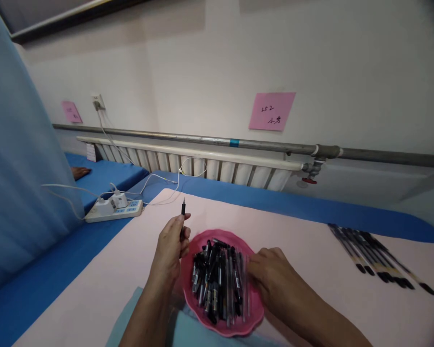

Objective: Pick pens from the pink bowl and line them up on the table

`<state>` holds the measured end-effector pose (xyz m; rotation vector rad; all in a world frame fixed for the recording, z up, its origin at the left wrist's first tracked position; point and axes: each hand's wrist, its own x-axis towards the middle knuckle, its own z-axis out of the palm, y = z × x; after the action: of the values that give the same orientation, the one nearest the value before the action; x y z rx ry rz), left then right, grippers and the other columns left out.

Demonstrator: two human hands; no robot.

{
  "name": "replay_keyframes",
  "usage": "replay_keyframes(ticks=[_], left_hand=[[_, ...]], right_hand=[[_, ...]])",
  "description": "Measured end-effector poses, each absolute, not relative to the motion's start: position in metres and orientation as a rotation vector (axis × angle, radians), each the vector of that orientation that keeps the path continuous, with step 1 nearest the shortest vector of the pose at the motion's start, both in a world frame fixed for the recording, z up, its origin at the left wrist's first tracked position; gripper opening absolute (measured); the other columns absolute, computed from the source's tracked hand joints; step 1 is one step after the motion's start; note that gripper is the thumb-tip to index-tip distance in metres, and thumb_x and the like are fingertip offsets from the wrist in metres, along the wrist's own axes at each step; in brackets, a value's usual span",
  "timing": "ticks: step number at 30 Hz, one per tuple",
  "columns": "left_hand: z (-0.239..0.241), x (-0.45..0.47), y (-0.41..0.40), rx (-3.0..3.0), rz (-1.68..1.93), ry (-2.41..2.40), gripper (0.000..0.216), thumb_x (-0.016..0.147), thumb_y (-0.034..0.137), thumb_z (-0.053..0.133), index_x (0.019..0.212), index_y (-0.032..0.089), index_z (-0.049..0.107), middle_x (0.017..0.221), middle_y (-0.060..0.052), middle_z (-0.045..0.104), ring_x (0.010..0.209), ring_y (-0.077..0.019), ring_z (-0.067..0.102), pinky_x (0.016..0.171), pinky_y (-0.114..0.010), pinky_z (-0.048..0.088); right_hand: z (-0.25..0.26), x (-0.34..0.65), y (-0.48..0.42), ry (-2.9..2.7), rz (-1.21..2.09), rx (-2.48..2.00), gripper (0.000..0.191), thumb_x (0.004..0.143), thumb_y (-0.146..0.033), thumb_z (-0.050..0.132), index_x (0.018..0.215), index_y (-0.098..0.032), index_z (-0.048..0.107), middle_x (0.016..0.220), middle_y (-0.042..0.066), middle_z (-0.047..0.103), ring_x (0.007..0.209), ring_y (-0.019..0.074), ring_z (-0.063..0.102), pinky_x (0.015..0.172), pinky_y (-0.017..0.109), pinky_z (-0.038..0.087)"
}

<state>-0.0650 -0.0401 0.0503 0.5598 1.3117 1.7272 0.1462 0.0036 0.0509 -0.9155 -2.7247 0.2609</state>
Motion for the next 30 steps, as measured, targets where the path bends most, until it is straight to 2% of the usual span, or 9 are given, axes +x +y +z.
replay_keyframes(ticks=[4, 6, 15, 30], left_hand=[[0.05, -0.062, -0.039, 0.547, 1.715, 1.323, 0.043, 0.069, 0.05, 0.058, 0.097, 0.017, 0.058, 0.053, 0.008, 0.044, 0.036, -0.0018, 0.026, 0.035, -0.015, 0.017], [0.05, -0.06, -0.039, 0.547, 1.703, 1.33, 0.043, 0.069, 0.05, 0.058, 0.097, 0.017, 0.058, 0.053, 0.008, 0.044, 0.036, -0.0016, 0.027, 0.035, -0.015, 0.017], [0.053, -0.052, -0.038, 0.511, 1.703, 1.272, 0.038, 0.071, 0.047, 0.057, 0.094, 0.017, 0.058, 0.052, 0.008, 0.044, 0.035, -0.0008, 0.024, 0.034, -0.014, 0.015], [0.048, -0.051, -0.036, 0.495, 1.708, 1.196, 0.035, 0.072, 0.045, 0.057, 0.093, 0.017, 0.057, 0.051, 0.009, 0.043, 0.035, -0.0013, 0.024, 0.034, -0.016, 0.015]], right_hand=[[0.045, 0.135, 0.006, -2.575, 0.175, -0.946, 0.019, 0.078, -0.01, 0.047, 0.075, -0.021, 0.062, 0.085, 0.005, 0.065, 0.081, 0.0214, 0.053, 0.072, 0.036, 0.036], [0.038, 0.13, 0.008, -2.572, 0.17, -0.939, 0.019, 0.077, -0.01, 0.048, 0.077, -0.022, 0.063, 0.092, 0.005, 0.064, 0.086, 0.0221, 0.052, 0.075, 0.037, 0.036], [0.03, 0.115, 0.01, -2.68, -0.003, -1.044, 0.019, 0.076, -0.008, 0.05, 0.07, -0.019, 0.065, 0.086, 0.009, 0.064, 0.08, 0.0243, 0.052, 0.069, 0.037, 0.034], [0.027, 0.104, 0.012, -2.725, -0.144, -1.051, 0.018, 0.078, -0.016, 0.058, 0.063, -0.022, 0.066, 0.077, 0.01, 0.065, 0.077, 0.0264, 0.051, 0.067, 0.04, 0.03]])
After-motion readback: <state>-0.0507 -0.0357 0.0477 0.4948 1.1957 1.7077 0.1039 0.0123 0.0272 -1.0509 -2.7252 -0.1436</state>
